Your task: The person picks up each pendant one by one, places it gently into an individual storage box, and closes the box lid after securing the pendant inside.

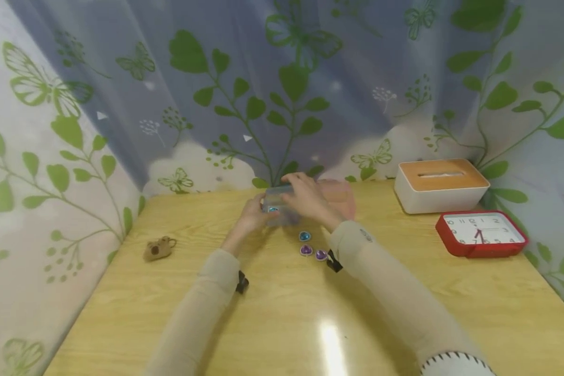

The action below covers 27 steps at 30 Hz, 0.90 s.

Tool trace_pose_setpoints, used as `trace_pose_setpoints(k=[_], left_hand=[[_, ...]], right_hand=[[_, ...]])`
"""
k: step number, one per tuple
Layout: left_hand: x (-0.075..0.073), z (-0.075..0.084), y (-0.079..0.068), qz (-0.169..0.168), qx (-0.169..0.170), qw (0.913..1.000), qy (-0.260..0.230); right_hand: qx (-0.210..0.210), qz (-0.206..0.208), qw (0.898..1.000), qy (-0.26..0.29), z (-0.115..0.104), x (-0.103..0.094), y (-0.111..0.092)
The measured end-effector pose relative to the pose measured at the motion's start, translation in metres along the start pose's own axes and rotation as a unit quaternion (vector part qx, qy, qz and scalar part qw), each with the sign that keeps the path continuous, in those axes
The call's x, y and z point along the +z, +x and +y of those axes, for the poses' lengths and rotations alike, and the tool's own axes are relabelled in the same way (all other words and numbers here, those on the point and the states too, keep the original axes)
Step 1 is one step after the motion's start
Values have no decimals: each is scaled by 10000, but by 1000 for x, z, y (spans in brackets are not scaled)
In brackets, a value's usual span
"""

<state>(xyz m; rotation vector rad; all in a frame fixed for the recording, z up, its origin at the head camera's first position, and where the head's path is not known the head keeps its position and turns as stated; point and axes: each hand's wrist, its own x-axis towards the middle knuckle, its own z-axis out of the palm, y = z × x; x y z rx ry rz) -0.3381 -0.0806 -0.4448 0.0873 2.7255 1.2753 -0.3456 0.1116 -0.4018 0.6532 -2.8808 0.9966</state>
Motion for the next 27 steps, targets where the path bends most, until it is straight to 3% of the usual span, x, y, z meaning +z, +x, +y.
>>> trace_pose_setpoints(k=[6, 13, 27], left_hand=[[-2, 1, -2, -54, -22, 10000, -54], [-1, 3, -2, 91, 79, 9998, -138], [1, 3, 0, 110, -107, 9998, -126]], right_hand=[[22, 113, 9997, 222, 5, -7, -20], [-163, -59, 9988, 456, 12, -4, -43], [-92, -615, 9963, -590, 27, 9, -61]])
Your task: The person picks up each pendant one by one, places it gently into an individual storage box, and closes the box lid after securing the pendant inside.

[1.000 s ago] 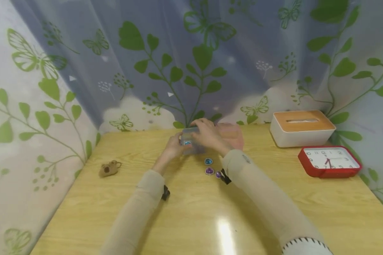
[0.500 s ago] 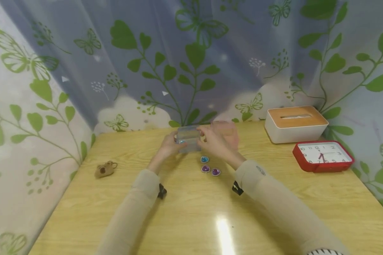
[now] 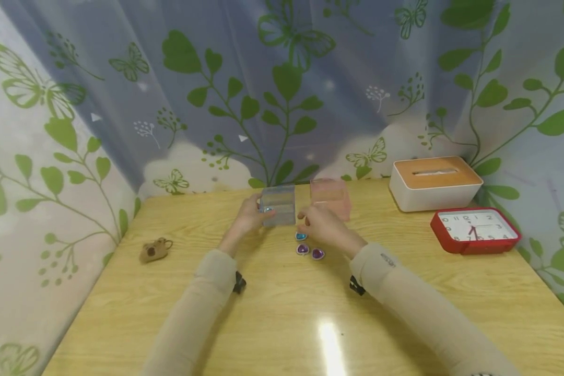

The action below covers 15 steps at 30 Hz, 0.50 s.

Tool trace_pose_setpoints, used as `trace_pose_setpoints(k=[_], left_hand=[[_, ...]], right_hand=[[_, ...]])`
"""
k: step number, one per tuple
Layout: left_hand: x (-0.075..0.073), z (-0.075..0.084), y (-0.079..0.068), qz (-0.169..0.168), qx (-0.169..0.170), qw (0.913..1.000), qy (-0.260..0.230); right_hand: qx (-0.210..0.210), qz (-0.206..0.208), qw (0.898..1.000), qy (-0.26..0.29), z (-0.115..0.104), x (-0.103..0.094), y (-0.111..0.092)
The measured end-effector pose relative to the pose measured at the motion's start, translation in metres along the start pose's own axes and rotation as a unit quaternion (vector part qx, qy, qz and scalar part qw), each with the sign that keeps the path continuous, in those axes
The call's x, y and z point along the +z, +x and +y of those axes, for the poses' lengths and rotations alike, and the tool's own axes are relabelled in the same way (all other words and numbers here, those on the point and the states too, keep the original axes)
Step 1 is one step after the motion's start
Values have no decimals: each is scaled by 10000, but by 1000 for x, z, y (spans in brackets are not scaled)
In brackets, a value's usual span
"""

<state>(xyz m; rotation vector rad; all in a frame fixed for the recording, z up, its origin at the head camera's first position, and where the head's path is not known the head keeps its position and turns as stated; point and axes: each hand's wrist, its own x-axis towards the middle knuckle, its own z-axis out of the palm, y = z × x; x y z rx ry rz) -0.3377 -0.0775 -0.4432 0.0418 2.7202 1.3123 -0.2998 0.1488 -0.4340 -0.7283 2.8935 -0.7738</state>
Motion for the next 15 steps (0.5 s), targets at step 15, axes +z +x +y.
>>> trace_pose_setpoints(k=[15], left_hand=[[0, 0, -2, -44, -13, 10000, 47]], right_hand=[[482, -256, 9958, -734, -6, 17, 0]])
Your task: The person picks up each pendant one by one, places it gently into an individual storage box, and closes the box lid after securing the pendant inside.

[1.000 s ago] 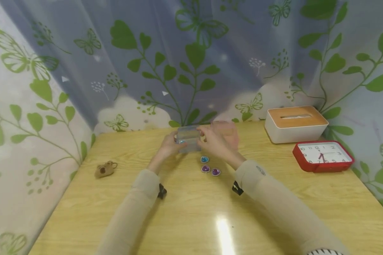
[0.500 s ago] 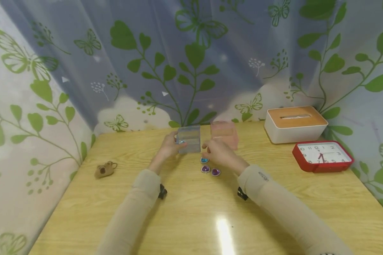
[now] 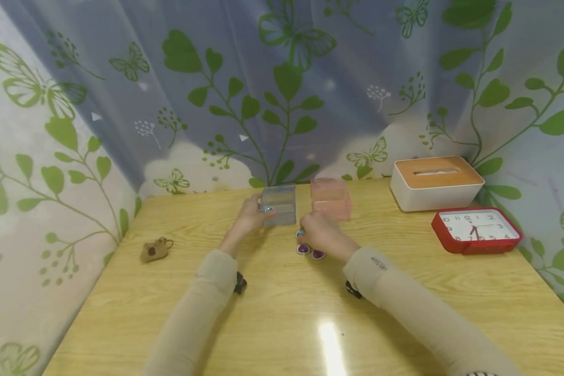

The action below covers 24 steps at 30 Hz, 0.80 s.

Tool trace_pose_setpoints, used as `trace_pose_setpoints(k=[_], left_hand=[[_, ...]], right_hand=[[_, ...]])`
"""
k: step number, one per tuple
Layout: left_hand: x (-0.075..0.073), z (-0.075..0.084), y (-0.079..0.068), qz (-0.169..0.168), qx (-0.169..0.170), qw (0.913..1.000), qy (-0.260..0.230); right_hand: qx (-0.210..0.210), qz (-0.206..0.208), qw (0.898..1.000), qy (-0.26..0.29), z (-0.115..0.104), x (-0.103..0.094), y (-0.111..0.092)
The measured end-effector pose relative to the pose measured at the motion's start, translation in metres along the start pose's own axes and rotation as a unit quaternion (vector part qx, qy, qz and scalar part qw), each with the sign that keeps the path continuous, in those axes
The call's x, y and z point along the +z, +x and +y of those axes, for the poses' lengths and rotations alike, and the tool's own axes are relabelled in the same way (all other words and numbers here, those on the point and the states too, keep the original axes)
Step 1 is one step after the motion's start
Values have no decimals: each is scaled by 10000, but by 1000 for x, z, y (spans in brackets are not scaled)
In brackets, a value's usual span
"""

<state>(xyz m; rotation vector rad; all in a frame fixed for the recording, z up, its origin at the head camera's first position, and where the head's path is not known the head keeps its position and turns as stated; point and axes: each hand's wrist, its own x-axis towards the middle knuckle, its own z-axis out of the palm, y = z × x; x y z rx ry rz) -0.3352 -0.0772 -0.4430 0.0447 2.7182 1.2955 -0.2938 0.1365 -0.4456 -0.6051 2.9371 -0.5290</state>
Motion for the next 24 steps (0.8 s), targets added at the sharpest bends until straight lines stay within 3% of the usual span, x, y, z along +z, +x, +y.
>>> trace_pose_setpoints(k=[7, 13, 20, 24], left_hand=[[-1, 1, -2, 38, -30, 10000, -39], [-2, 1, -3, 45, -43, 9999, -126], [-1, 2, -2, 34, -75, 9999, -110], [0, 2, -3, -3, -60, 9999, -91]], right_hand=[[57, -189, 9970, -751, -8, 0, 5], [48, -225, 9951, -964, -10, 0, 8], [-383, -252, 9884, -1449, -7, 1, 8], [-534, -256, 9890, -1356, -4, -1, 9]])
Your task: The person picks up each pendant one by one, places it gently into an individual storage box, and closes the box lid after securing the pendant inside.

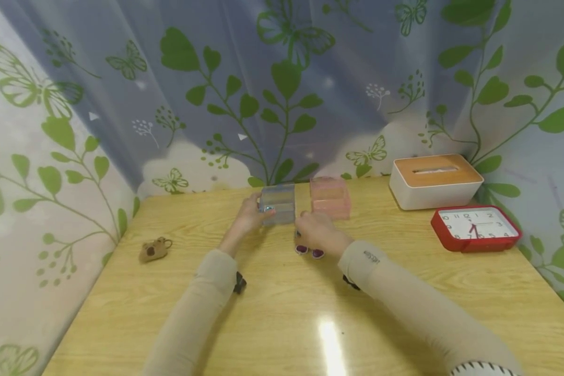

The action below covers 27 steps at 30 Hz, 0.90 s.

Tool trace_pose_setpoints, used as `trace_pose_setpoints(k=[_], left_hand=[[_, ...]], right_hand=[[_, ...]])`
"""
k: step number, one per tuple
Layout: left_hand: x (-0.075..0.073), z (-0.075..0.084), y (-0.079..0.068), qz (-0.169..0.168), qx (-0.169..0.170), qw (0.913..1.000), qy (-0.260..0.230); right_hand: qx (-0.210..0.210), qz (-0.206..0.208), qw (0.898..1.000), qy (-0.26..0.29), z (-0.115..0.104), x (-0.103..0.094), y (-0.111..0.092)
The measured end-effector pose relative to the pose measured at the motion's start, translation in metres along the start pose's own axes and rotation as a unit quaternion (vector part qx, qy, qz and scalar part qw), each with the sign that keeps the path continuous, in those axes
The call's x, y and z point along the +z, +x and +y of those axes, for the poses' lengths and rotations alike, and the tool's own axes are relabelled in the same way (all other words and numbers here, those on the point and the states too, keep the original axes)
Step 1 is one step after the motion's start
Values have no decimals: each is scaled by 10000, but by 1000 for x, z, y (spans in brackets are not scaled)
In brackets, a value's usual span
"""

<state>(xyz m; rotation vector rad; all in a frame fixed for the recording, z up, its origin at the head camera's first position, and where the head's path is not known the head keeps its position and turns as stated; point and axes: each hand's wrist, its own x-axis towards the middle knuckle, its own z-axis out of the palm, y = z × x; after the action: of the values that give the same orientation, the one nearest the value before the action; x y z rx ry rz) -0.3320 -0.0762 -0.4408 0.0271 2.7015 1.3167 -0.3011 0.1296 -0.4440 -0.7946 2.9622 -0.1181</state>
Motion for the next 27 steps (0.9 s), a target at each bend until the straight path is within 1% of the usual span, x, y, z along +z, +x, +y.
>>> trace_pose_setpoints(k=[5, 7, 9, 12, 16, 18, 20, 22, 27], left_hand=[[0, 0, -1, 16, -59, 10000, -10], [0, 1, -1, 16, -104, 9999, 2], [0, 1, -1, 10, -136, 9999, 19], [0, 1, 0, -8, -151, 9999, 28], [0, 0, 2, 10, -164, 9999, 43], [-1, -1, 4, 22, -185, 9998, 53], [-1, -1, 4, 37, -194, 9998, 45], [-1, -1, 4, 34, -190, 9998, 25], [0, 0, 4, 10, -134, 9999, -39]], right_hand=[[-111, 18, 9987, 499, 6, -5, 0], [-103, -12, 9972, 740, 8, -8, -1], [-127, 50, 9947, 1020, 10, -12, -3], [-209, 305, 9908, 1300, 13, -16, -5], [-364, 745, 9855, 1481, 17, -21, -2], [-408, 860, 9827, 1590, 17, -25, 1], [-461, 885, 9797, 1740, 17, -29, 5], [-504, 950, 9798, 1686, 16, -32, 8], [-593, 1084, 9855, 1159, 16, -37, 16]])
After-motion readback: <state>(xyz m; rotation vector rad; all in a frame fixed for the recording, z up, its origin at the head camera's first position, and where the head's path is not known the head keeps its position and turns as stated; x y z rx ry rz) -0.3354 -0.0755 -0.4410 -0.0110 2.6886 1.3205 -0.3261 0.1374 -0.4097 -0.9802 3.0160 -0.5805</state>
